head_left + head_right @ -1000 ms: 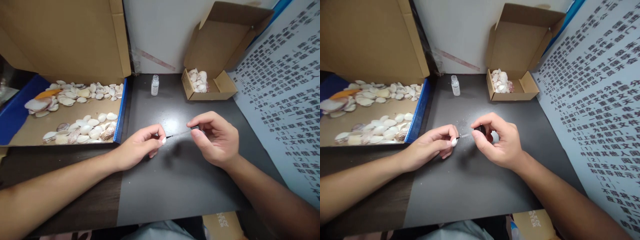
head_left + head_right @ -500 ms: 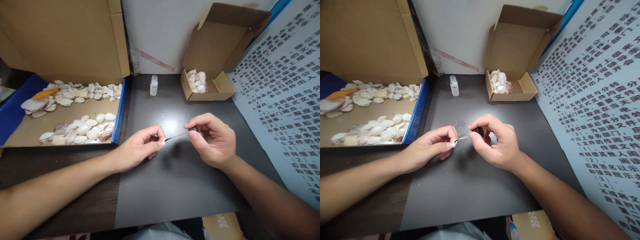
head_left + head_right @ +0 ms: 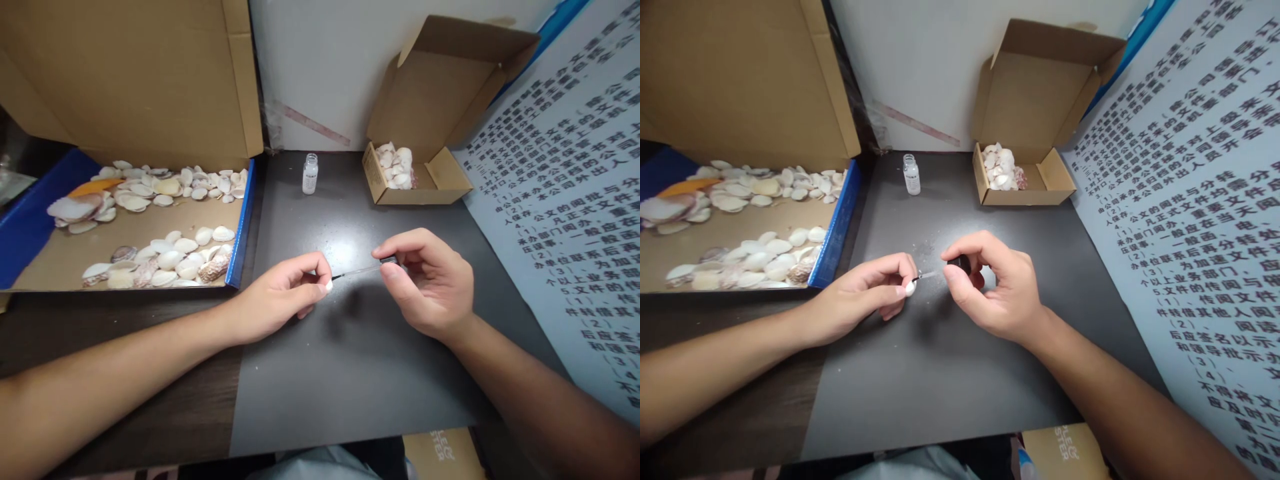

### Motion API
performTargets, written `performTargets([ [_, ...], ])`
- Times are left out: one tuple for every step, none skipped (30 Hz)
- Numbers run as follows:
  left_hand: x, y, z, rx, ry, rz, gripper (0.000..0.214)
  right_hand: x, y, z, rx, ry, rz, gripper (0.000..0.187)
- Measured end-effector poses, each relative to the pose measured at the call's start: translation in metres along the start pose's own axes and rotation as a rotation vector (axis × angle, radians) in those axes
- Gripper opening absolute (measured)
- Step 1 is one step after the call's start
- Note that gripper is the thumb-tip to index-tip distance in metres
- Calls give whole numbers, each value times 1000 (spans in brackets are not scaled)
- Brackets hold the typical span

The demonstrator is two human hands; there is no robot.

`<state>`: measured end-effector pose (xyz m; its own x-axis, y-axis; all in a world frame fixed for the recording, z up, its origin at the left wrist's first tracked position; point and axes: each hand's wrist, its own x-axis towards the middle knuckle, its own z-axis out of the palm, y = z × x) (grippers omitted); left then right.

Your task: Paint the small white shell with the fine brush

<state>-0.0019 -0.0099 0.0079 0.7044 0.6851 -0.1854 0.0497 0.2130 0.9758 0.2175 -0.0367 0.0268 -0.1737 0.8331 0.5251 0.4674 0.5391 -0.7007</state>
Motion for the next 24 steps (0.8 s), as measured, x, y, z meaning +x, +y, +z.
performTargets([
  [0, 0, 0, 1, -1, -1, 14, 0, 0, 0, -1, 2, -4, 15],
  [0, -1, 0, 0, 0, -1, 13, 0, 0, 0, -4, 4, -8, 14],
  [0, -1, 0, -3, 0, 0, 13, 0, 0, 0, -10, 0, -8, 14],
  [0, -1, 0, -8, 0, 2, 13, 0, 0, 0, -15, -6, -8, 13],
  [0, -1, 0, -11, 3, 4, 13, 1, 0, 0, -19, -14, -8, 12],
  [1, -1, 0, -13, 3, 6, 13, 1, -1, 0, -21, -23, -6, 11],
  [1, -1, 0, -14, 2, 7, 14, 1, -1, 0, -19, -31, -6, 11],
  [1, -1, 0, -14, 1, 8, 14, 1, -1, 0, -16, -37, -9, 10],
  [1, -1, 0, -11, 2, 9, 14, 1, -1, 0, -11, -39, -13, 10],
  [1, -1, 0, -8, 4, 10, 14, 1, -1, 0, -7, -41, -17, 10],
  [1, -1, 0, -5, 6, 9, 13, 1, -1, 0, -4, -43, -19, 11],
  [1, -1, 0, -2, 9, 8, 13, 1, -1, 1, -2, -45, -20, 11],
  [1, -1, 0, 0, 14, 8, 13, 1, -1, 1, -1, -47, -19, 11],
  [1, -1, 0, 1, 17, 7, 13, 1, -1, 1, 0, -50, -15, 11],
  [1, -1, 0, 2, 19, 7, 13, 1, -1, 1, 2, -54, -12, 12],
  [1, -1, 0, 3, 21, 7, 13, 1, -1, 1, 5, -60, -10, 12],
  [1, -2, 0, 7, 21, 6, 13, 1, -1, 0, 8, -65, -9, 13],
  [1, -2, 0, 14, 21, 6, 13, 1, -1, 0, 12, -69, -10, 13],
  [1, -2, 0, 22, 19, 5, 13, 1, -1, 0, 14, -72, -10, 13],
  [1, -2, 0, 30, 17, 6, 13, 1, -1, 0, 15, -73, -9, 13],
  [1, -2, 0, 35, 14, 9, 12, 1, -1, 0, 15, -72, -8, 13],
  [1, -2, 1, 38, 12, 11, 12, 1, -1, 0, 15, -72, -8, 13],
  [0, -2, 1, 39, 14, 13, 11, 1, -1, 0, 15, -74, -7, 13],
  [0, -2, 1, 39, 17, 13, 11, 1, -1, 0, 14, -74, -7, 13],
])
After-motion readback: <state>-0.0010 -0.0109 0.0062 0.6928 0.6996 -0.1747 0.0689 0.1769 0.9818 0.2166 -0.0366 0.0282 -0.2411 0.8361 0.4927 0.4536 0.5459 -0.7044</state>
